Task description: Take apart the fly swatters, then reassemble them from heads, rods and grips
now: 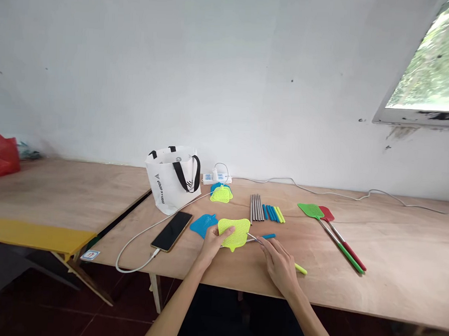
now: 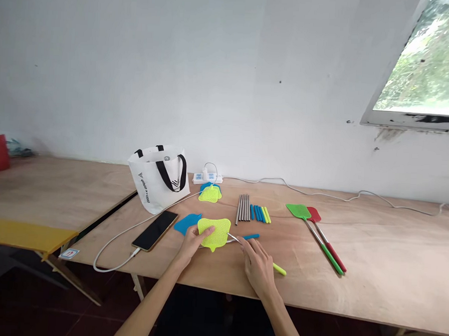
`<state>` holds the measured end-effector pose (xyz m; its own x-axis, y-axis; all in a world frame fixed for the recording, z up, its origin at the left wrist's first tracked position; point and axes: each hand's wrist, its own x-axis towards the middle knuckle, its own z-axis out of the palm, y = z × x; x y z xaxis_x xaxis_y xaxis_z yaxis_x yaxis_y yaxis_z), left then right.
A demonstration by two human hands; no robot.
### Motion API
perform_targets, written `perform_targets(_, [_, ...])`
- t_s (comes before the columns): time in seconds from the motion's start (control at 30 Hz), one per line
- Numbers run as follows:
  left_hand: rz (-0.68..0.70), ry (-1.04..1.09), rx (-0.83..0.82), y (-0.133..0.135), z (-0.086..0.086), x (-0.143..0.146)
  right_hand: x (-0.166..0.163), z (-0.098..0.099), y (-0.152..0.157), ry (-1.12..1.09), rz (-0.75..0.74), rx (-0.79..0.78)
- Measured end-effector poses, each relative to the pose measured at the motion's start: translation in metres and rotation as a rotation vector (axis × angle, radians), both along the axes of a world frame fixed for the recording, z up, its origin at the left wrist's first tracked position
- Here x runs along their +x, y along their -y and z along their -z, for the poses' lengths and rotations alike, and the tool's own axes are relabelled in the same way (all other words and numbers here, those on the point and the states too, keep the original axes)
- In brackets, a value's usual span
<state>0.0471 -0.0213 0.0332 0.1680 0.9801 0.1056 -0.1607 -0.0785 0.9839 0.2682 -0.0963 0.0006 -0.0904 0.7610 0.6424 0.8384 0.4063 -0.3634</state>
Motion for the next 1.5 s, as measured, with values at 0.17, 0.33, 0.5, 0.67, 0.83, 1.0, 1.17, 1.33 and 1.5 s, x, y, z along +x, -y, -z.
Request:
perform_targets(0.17, [-0.012, 0.024, 0.011, 0.003, 0.0, 0.0, 0.0, 0.0, 0.001, -0.007, -0.056, -0.002])
perform_targets(0.33, [0.028, 0.01, 0.005, 0.003, 0.002, 0.002, 0.0, -0.001, 0.002, 0.097, -0.13, -0.03])
perform_targets(0.5, [-0.038, 0.015, 0.013, 0.001, 0.002, 0.001, 0.0, -0.001, 0.002, 0.094, -0.076, -0.004])
perform_targets(0.67, [0.013, 0.011, 0.016, 0.001, 0.005, -0.001, -0.001, -0.003, 0.002, 0.113, -0.124, 0.055])
perform_targets(0.83, [0.013, 0.005, 0.023, 0.001, 0.003, -0.001, -0.001, -0.002, 0.002, 0.097, -0.089, 0.072])
perform_targets(1.0, [-0.028, 0.023, 0.0, 0.002, -0.001, -0.002, 0.0, 0.001, 0.0, 0.106, -0.081, 0.073])
perform_targets(1.17, [-0.003, 0.008, 0.015, -0.001, 0.001, -0.005, 0.001, 0.0, 0.0, 0.134, -0.113, 0.099])
perform_targets(1.33, [0.025, -0.048, 0.081, 0.0, 0.0, -0.006, 0.001, 0.001, 0.0, 0.143, -0.162, 0.126])
perform_targets(1.5, [0.043, -0.134, 0.129, 0.01, -0.006, 0.0, 0.002, 0.004, 0.001, 0.148, -0.101, 0.125])
